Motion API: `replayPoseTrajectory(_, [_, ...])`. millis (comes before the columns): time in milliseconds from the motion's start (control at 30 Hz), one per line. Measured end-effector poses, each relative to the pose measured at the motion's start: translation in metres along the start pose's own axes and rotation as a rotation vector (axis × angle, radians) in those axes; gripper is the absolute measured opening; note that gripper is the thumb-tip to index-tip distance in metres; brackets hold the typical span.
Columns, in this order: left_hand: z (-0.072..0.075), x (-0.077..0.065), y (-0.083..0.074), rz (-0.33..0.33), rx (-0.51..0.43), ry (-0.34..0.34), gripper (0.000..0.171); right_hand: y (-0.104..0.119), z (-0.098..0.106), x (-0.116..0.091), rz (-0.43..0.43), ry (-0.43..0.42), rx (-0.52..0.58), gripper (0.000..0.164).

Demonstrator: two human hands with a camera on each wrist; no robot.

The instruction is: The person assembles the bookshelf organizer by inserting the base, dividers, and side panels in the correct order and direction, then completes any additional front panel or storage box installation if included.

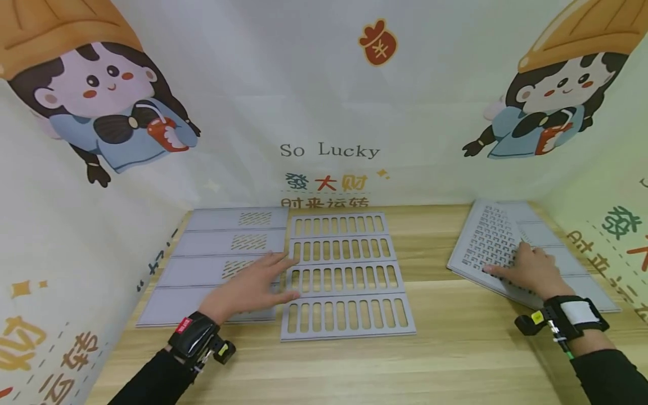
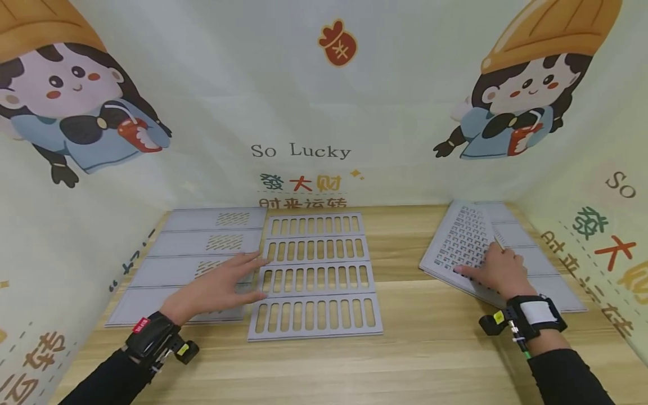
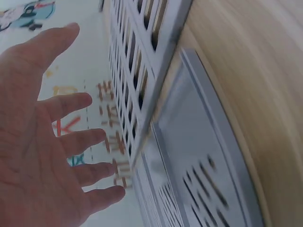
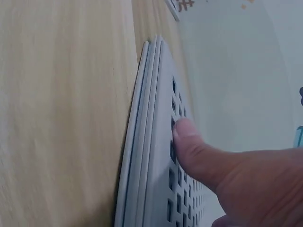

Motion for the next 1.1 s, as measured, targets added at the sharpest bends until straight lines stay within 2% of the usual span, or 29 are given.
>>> replayPoseTrajectory(133, [-0.011, 0.019, -0.016, -0.046, 0.033, 0.079, 0.088, -0.001, -0.003, -0.001, -0.009, 0.040, 0.042, 0.099])
replayPoseTrajectory(233, [-0.021, 0.031, -0.031, -0.066, 0.043, 0.165, 0.095, 0.000, -0.002, 0.000, -0.017, 0.031, 0.057, 0.103])
replayPoseTrajectory(333, [-0.033, 0.034, -0.047, -0.073, 0.019, 0.272, 0.102, 0.000, -0.002, -0.001, -0.034, -0.005, 0.067, 0.105])
replayPoseTrajectory(433, [-0.042, 0.033, -0.058, -0.080, 0.003, 0.332, 0.104, -0.002, -0.001, -0.003, -0.058, -0.071, 0.096, 0.097])
replayPoseTrajectory(533, [-0.046, 0.033, -0.062, -0.080, 0.038, 0.324, 0.103, -0.003, 0.004, 0.000, -0.047, -0.153, 0.119, 0.088])
replayPoseTrajectory(633, [-0.046, 0.035, -0.062, -0.074, 0.082, 0.295, 0.101, 0.000, 0.014, 0.003, 0.014, -0.208, 0.186, 0.073])
replayPoseTrajectory(767, [-0.048, 0.036, -0.060, -0.075, 0.092, 0.305, 0.100, 0.006, 0.029, 0.001, 0.148, -0.155, 0.339, 0.047])
replayPoseTrajectory(833, [-0.048, 0.036, -0.060, -0.077, 0.085, 0.314, 0.100, 0.011, 0.036, 0.000, 0.240, -0.122, 0.394, 0.041])
replayPoseTrajectory(967, [-0.047, 0.036, -0.061, -0.079, 0.077, 0.312, 0.098, 0.025, 0.048, 0.002, 0.411, -0.131, 0.451, 0.053])
replayPoseTrajectory(1100, [-0.047, 0.036, -0.062, -0.085, 0.065, 0.308, 0.095, 0.036, 0.052, 0.008, 0.451, -0.193, 0.446, 0.052])
Point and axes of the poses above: each hand's wrist, its own x-axis towards the middle knuckle, its own z-axis out of the back of the hand, y = z × x, the point moved 2 cm from there along x, towards the middle knuckle, and after that the axes turned 4 degrees about x, right-handed, at the moved point
